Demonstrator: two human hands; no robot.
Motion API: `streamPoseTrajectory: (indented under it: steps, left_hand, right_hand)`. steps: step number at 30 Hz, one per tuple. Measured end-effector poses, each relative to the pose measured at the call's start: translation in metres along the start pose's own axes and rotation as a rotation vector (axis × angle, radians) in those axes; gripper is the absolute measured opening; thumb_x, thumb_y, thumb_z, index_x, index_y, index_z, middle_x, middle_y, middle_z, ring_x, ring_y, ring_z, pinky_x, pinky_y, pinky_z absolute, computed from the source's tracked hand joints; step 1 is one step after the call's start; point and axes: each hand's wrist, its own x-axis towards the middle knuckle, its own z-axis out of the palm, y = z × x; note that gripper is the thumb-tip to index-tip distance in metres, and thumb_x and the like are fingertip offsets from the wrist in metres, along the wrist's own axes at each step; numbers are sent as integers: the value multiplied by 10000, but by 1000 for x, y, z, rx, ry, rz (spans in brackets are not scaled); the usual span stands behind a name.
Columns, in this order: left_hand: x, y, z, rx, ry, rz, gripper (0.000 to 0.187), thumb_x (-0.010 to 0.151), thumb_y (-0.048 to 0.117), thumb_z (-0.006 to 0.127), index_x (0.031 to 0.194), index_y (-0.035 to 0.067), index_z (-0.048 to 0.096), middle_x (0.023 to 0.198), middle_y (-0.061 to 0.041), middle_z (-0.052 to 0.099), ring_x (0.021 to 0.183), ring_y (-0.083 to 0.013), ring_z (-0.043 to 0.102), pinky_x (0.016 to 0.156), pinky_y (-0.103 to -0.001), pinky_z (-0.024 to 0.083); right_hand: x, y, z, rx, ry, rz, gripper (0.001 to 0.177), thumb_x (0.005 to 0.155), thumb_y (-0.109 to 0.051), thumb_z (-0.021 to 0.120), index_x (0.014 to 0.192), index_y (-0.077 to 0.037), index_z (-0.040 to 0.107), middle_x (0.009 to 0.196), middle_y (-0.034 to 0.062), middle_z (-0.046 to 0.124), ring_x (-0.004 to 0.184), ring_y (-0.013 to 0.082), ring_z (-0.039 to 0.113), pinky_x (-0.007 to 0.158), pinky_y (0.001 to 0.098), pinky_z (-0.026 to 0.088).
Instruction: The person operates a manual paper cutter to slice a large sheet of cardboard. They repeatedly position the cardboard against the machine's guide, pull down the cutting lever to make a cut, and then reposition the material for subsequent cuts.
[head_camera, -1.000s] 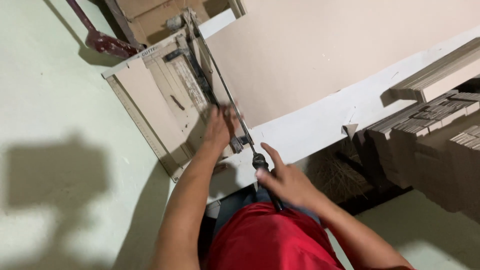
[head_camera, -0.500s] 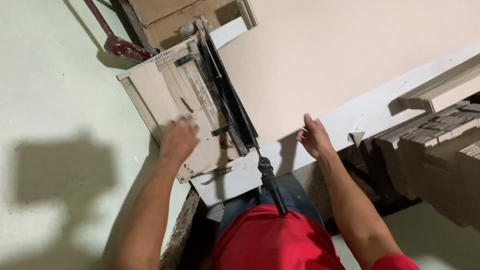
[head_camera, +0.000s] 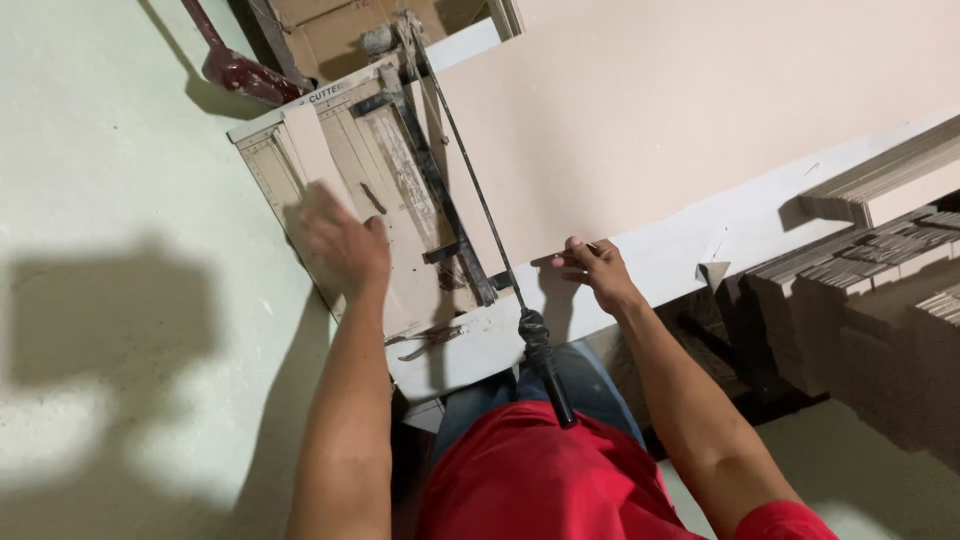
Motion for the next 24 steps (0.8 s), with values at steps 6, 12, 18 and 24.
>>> streamPoseTrajectory:
  steps: [6, 12, 18, 24]
  left_hand:
    - [-52, 79, 17, 172, -124, 516, 915, 866, 358, 818, 1603, 224, 292, 1573, -291, 288, 1477, -526, 192, 1171, -722, 182]
    - [-48, 73, 70, 403, -381, 499, 1115, 845, 285, 824, 1640, 67, 74, 1621, -340, -186, 1521, -544, -13, 1136, -792, 71]
    - [-48, 77, 78, 442, -369, 398, 1179, 814, 313, 845, 1643, 125, 29, 1631, -325, -161, 1502, -563, -74, 1111, -814, 27]
    - [-41, 74, 87, 460, -408, 405, 1159, 817, 311, 853, 1647, 107, 70, 1638, -327, -130, 1503, -560, -56, 1121, -794, 101]
  right_hand:
    - [-5, -12, 13, 8, 16, 49, 310, 1031, -319, 679, 1037, -16, 615, 953, 110, 738, 920, 248, 751, 852, 464, 635]
    - [1, -7, -1, -709, -216, 239, 554, 1038, -522, 541, 1011, -3, 734, 779, 209, 763, 748, 321, 786, 668, 464, 631]
    - [-185, -102, 77, -1297, -315, -38, 636, 956, -668, 375, 1482, -314, 426, 755, 202, 753, 852, 437, 768, 857, 564, 603]
    - [-148, 24, 63, -1433, -192, -225, 838, 973, -276, 497, 1664, -161, 36, 795, 243, 748, 727, 454, 748, 668, 560, 593]
